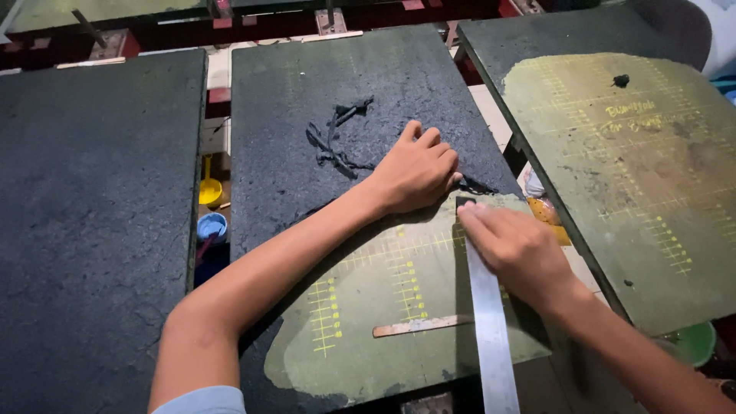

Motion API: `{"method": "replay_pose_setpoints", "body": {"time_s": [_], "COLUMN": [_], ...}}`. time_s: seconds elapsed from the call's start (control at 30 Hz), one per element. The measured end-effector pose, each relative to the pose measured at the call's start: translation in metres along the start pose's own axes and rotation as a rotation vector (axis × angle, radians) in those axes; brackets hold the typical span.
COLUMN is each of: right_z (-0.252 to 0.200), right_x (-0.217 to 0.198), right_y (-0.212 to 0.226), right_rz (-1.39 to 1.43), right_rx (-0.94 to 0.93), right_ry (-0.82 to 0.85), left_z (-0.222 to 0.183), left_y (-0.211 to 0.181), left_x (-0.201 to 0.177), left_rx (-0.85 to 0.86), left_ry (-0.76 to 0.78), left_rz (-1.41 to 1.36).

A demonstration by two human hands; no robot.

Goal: Scraping dried ink or adhesive residue off a screen printing platen using a metal ruler as a scraper.

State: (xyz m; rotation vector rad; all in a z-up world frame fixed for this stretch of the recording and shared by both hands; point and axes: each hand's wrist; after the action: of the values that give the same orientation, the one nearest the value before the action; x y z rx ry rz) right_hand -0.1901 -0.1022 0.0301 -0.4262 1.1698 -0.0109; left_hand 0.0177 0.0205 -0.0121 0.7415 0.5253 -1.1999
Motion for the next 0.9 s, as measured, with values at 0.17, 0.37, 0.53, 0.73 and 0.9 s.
{"method": "replay_pose_setpoints", "body": {"time_s": [0.17,0.37,0.53,0.73,0.9], "right_z": [0.002,0.004,0.01,0.009,0.013], "right_x": [0.006,0.019,0.005,0.016,0.008], "right_y": [0.0,-0.008,0.013,0.005,-0.011], "right_rz": [-0.104,-0.117,-0.116,-0.192,0.0], "right_rx": [-0.054,-0.046,-0.053,-0.032,-0.014], "right_ry": [-0.133,-0.147,-0.181,-0.144,-0.134], "left_z": [-0.001,0.001,-0.001,-0.001,-0.001], "left_y": [-0.002,0.003,0.002,0.002,0.001], "left_x": [-0.006,0.001,0.001,0.003,0.007], "left_rx": [-0.022,-0.031,-0.052,-0.049,-0.049], "left_ry": [0.049,0.067,0.075,0.075,0.046], "left_rz": [-0.008,-0.037,-0.043,-0.044,-0.045]}}
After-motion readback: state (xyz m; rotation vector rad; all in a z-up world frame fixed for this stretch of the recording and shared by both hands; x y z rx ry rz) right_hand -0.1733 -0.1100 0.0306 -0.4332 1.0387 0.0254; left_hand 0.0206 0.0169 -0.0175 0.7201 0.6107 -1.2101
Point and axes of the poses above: each hand's wrist, its own z-axis towards the middle knuckle, its own x-axis out of the palm, y = z × x, and after that the axes turned 10 degrees about y, right-handed
